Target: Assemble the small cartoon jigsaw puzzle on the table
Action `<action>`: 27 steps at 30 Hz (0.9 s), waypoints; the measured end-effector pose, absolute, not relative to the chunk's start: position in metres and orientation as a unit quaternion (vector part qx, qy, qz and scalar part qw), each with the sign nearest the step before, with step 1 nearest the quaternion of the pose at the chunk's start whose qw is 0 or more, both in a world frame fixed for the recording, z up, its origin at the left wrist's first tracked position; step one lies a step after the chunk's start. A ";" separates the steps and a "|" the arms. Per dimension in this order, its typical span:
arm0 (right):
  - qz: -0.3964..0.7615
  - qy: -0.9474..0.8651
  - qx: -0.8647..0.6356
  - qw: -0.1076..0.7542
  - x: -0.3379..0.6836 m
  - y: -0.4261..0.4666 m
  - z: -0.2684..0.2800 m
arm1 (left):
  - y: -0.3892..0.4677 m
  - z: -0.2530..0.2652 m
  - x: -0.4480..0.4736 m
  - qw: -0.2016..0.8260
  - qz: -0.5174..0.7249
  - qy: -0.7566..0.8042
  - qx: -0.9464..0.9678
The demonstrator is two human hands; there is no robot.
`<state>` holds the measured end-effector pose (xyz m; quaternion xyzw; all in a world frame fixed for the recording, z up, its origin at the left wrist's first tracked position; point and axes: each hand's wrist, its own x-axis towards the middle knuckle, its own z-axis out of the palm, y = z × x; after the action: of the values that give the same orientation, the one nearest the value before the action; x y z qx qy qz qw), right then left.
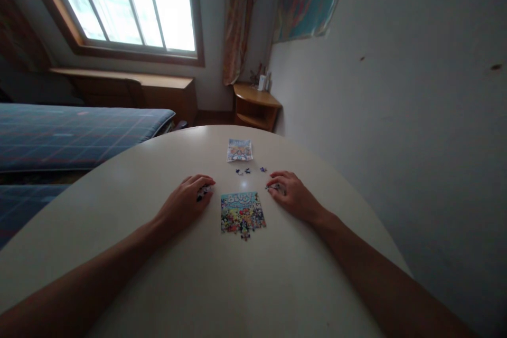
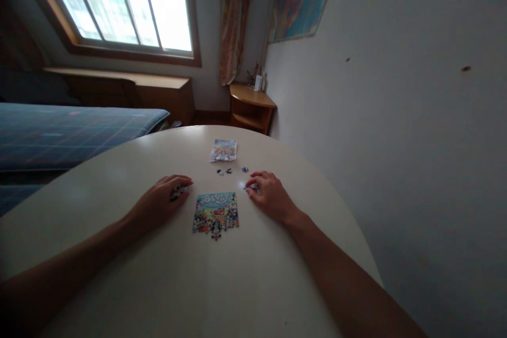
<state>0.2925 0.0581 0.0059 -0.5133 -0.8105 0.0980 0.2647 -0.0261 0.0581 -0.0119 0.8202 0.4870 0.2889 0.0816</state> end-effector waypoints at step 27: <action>0.465 -0.636 -0.464 0.405 0.234 0.011 0.025 | 0.023 0.007 0.003 0.037 0.292 0.319 0.901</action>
<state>0.2338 0.0112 0.0251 -0.4640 -0.6358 0.4653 0.4050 0.0026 0.0234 0.0066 0.9008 0.3191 0.2921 0.0367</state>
